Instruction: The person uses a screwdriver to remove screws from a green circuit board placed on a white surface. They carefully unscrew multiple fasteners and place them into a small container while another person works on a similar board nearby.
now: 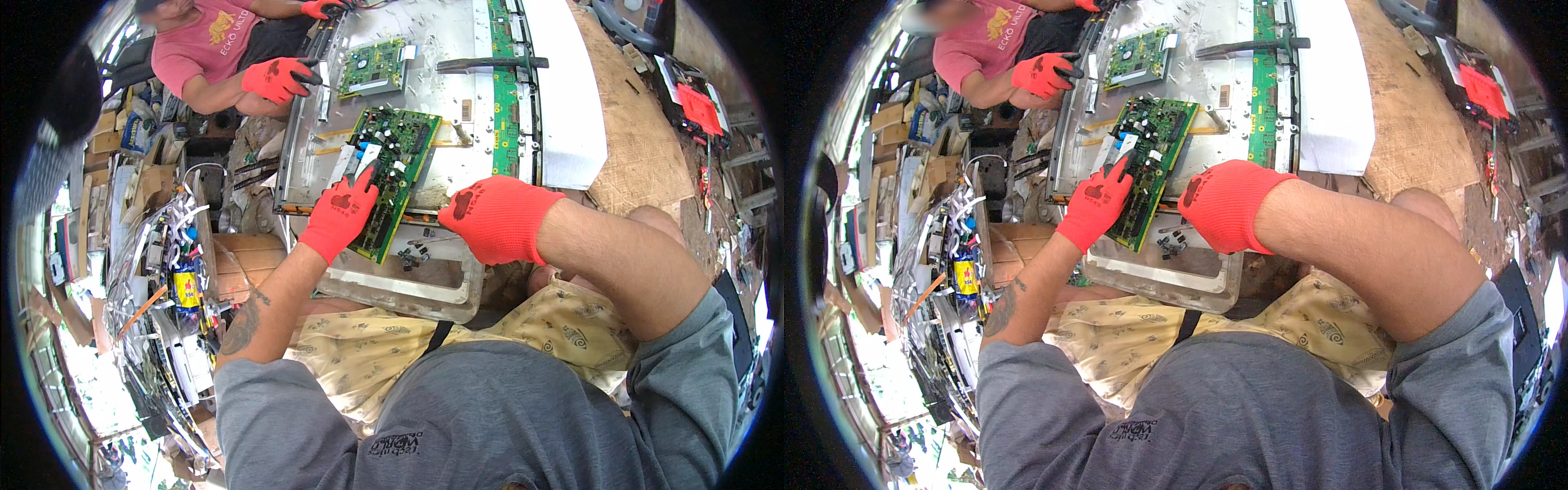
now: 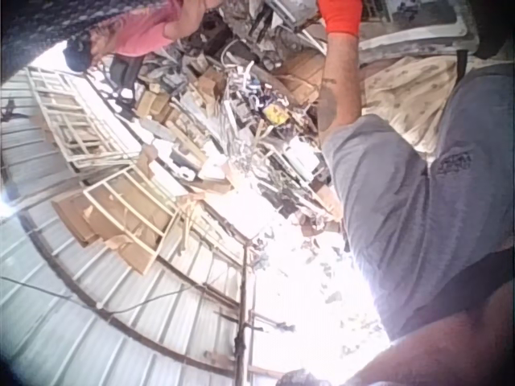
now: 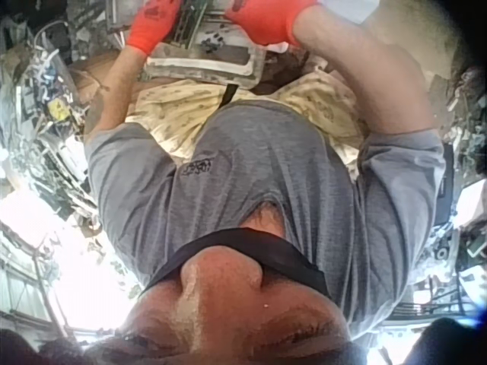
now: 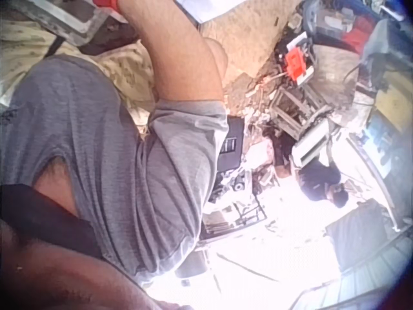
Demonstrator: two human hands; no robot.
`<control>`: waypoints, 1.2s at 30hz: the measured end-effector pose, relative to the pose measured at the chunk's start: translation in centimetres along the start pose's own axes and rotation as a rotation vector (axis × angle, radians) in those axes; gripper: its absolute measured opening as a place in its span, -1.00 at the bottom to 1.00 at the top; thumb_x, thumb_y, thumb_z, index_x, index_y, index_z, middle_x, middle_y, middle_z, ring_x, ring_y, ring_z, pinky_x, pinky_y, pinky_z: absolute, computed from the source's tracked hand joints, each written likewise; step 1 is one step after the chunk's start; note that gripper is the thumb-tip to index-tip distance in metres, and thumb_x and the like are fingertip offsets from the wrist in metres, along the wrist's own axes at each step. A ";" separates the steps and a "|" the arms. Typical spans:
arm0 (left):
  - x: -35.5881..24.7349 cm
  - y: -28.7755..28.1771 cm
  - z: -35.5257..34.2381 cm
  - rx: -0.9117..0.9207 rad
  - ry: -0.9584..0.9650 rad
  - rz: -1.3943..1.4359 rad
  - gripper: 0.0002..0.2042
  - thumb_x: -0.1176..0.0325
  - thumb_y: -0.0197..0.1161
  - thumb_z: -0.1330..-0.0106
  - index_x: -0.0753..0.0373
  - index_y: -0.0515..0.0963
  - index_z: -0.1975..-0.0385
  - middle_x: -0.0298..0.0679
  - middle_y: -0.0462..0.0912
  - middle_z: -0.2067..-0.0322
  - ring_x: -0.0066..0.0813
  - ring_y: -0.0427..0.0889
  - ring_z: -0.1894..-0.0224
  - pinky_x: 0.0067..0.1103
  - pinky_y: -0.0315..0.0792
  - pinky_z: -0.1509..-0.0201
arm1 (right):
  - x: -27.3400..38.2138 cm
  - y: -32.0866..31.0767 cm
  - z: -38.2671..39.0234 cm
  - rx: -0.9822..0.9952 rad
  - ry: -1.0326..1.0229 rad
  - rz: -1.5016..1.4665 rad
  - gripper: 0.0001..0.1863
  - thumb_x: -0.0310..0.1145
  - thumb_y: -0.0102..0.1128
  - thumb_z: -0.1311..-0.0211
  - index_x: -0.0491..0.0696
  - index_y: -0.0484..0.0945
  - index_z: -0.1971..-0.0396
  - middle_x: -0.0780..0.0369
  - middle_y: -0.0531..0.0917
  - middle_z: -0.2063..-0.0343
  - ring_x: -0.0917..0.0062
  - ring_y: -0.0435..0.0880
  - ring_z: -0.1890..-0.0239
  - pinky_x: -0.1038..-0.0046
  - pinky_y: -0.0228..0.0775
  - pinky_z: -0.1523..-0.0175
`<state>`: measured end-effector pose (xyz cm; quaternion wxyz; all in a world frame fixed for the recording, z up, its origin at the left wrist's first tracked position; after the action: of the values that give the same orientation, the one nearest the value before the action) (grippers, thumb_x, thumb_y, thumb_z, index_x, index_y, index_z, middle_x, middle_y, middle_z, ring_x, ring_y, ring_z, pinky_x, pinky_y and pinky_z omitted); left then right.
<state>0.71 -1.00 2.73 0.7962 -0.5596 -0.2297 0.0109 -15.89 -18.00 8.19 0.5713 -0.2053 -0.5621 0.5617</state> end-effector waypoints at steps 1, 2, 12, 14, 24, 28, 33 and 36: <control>0.0 -0.2 0.1 -0.029 0.006 0.009 -0.78 0.38 0.12 -0.34 0.16 0.55 0.05 -0.17 0.40 -0.37 -0.04 0.62 -0.01 -0.22 0.58 0.08 | 0.0 0.0 0.0 0.004 0.001 0.003 -0.67 -0.48 0.32 0.01 -0.17 0.56 0.17 0.03 0.69 0.31 0.10 0.74 0.18 0.17 0.59 0.12; 0.0 -0.5 0.2 -0.058 0.013 0.018 -0.78 0.39 0.12 -0.34 0.16 0.55 0.06 -0.17 0.40 -0.37 -0.04 0.62 -0.01 -0.22 0.58 0.08 | 0.1 -0.1 0.0 0.006 0.000 0.000 -0.67 -0.48 0.32 0.01 -0.17 0.56 0.17 0.03 0.69 0.31 0.10 0.74 0.18 0.17 0.59 0.12; 0.3 -0.3 1.0 -0.123 0.058 0.001 -0.77 0.41 0.12 -0.32 0.21 0.53 0.05 -0.12 0.39 -0.38 -0.03 0.61 -0.05 -0.22 0.59 0.03 | 0.1 0.1 -0.1 -0.045 -0.031 -0.012 -0.66 -0.44 0.37 0.03 -0.15 0.57 0.18 0.03 0.70 0.29 0.11 0.75 0.16 0.17 0.60 0.10; 0.2 0.0 0.4 -0.031 -0.021 0.020 -0.77 0.41 0.11 -0.33 0.23 0.52 0.05 -0.10 0.39 -0.38 -0.03 0.63 -0.03 -0.21 0.60 0.02 | 0.0 0.2 0.1 -0.042 -0.025 -0.010 -0.66 -0.43 0.37 0.03 -0.15 0.58 0.19 0.03 0.71 0.29 0.11 0.75 0.16 0.17 0.60 0.10; 0.3 -1.0 1.4 -0.137 -0.091 0.183 -0.69 0.29 0.31 -0.27 0.25 0.49 0.06 -0.03 0.41 -0.35 -0.02 0.65 0.03 -0.22 0.59 0.00 | 0.6 -0.6 0.3 -0.025 -0.039 0.005 -0.69 -0.46 0.25 -0.01 -0.14 0.57 0.18 0.03 0.69 0.31 0.08 0.73 0.18 0.15 0.59 0.10; 0.9 -3.2 3.7 -0.426 -0.253 0.500 -0.72 0.27 0.37 -0.23 0.27 0.53 0.16 -0.01 0.49 -0.29 0.05 0.65 0.00 -0.24 0.56 -0.05 | 0.3 -0.4 0.4 -0.119 -0.080 0.032 -0.69 -0.40 0.23 -0.07 -0.12 0.54 0.14 0.03 0.66 0.29 0.07 0.71 0.16 0.13 0.56 0.06; 3.4 -7.0 10.1 -0.556 -0.432 0.631 -0.80 0.40 0.41 -0.21 0.27 0.59 0.21 -0.05 0.56 -0.23 -0.02 0.63 -0.11 -0.31 0.51 -0.15 | 0.2 -2.8 1.3 -0.269 -0.112 -0.025 -0.70 -0.35 0.20 -0.14 -0.10 0.55 0.12 0.02 0.68 0.25 0.07 0.71 0.14 0.12 0.56 0.03; 7.8 -7.2 15.4 -0.576 -0.607 0.673 -0.79 0.35 0.43 -0.21 0.24 0.65 0.20 -0.03 0.65 -0.08 -0.08 0.65 -0.08 -0.32 0.50 -0.17 | 0.4 -3.2 1.6 -0.284 -0.106 -0.044 -0.71 -0.31 0.21 -0.18 -0.07 0.53 0.11 0.05 0.64 0.23 0.08 0.68 0.13 0.13 0.54 0.03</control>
<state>0.15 12.07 16.08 0.4608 -0.7698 -0.2511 0.3633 -16.11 -19.23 11.55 0.5184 -0.2418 -0.6696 0.4739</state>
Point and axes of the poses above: each hand's wrist, its own z-axis away from the middle knuckle, its own y-axis out of the palm, x = y × z, the point moved 6 cm from there along -z, towards the middle knuckle
